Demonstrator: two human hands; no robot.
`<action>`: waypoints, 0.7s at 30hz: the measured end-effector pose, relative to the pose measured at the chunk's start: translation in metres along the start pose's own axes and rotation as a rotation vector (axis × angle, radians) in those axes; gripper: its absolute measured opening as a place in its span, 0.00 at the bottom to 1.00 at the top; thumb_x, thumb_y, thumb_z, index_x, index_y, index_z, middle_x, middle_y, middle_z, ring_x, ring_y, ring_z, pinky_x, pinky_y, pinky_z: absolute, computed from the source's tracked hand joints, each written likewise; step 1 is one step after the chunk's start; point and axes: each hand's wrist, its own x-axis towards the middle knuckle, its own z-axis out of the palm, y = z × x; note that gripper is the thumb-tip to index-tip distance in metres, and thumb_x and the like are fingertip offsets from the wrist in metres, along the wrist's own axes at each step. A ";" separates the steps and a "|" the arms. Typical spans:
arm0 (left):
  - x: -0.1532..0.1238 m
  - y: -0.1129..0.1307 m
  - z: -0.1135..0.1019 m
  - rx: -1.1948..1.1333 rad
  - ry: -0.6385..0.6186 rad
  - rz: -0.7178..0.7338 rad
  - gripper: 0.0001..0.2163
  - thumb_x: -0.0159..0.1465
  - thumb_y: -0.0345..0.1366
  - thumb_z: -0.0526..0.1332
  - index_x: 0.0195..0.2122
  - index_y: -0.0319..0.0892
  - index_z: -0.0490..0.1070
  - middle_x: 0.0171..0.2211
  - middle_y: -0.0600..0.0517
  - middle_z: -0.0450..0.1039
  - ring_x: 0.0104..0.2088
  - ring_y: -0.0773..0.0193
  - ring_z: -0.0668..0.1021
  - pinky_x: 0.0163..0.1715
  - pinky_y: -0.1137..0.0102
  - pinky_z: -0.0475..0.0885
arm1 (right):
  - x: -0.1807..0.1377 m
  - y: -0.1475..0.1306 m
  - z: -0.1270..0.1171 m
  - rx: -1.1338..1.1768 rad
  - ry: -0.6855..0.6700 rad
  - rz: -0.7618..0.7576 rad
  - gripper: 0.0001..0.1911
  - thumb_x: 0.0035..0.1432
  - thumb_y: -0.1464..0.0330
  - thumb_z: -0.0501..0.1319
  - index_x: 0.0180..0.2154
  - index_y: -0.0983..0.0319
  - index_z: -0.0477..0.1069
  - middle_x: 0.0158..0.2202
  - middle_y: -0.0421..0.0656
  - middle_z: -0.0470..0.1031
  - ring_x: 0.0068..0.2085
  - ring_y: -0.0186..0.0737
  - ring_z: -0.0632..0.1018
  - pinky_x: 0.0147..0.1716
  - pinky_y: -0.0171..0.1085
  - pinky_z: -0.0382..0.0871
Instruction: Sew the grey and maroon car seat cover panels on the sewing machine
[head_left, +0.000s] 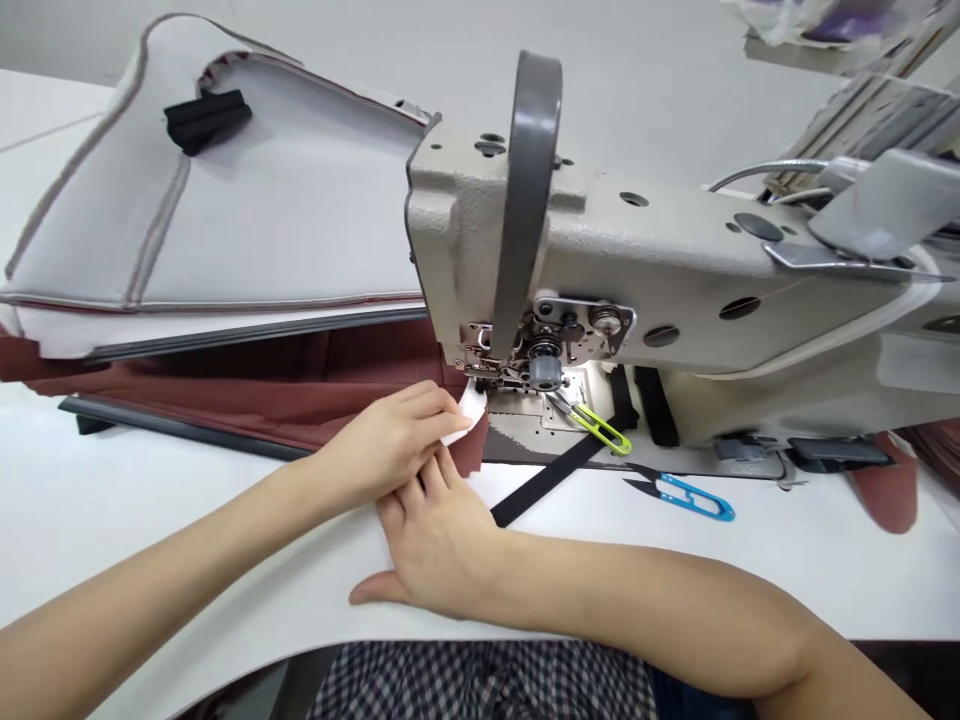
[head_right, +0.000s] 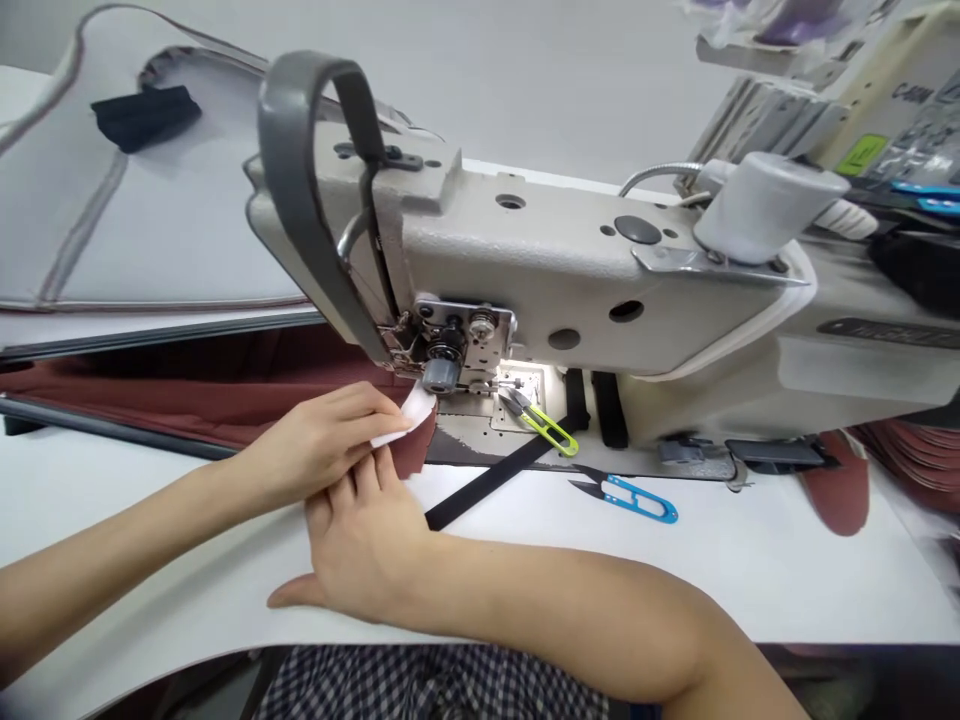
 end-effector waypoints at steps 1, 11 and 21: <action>0.002 0.008 0.000 0.053 -0.041 -0.001 0.15 0.64 0.21 0.51 0.43 0.38 0.76 0.37 0.48 0.74 0.38 0.64 0.72 0.38 0.71 0.72 | 0.001 0.001 -0.002 0.007 -0.020 -0.006 0.51 0.59 0.39 0.52 0.63 0.78 0.60 0.62 0.67 0.63 0.65 0.70 0.60 0.65 0.62 0.49; 0.015 0.025 0.003 0.158 -0.222 -0.191 0.13 0.60 0.19 0.53 0.38 0.38 0.75 0.34 0.48 0.68 0.36 0.62 0.69 0.36 0.69 0.69 | 0.004 0.009 -0.007 0.039 -0.036 0.002 0.49 0.59 0.39 0.52 0.62 0.77 0.63 0.60 0.66 0.66 0.66 0.70 0.58 0.64 0.65 0.48; 0.032 0.018 0.000 0.244 -0.255 -0.159 0.13 0.57 0.17 0.55 0.35 0.39 0.74 0.34 0.49 0.71 0.36 0.61 0.71 0.36 0.69 0.68 | 0.019 0.025 0.005 0.084 0.102 -0.012 0.43 0.59 0.40 0.55 0.55 0.72 0.71 0.55 0.61 0.72 0.62 0.65 0.66 0.63 0.61 0.53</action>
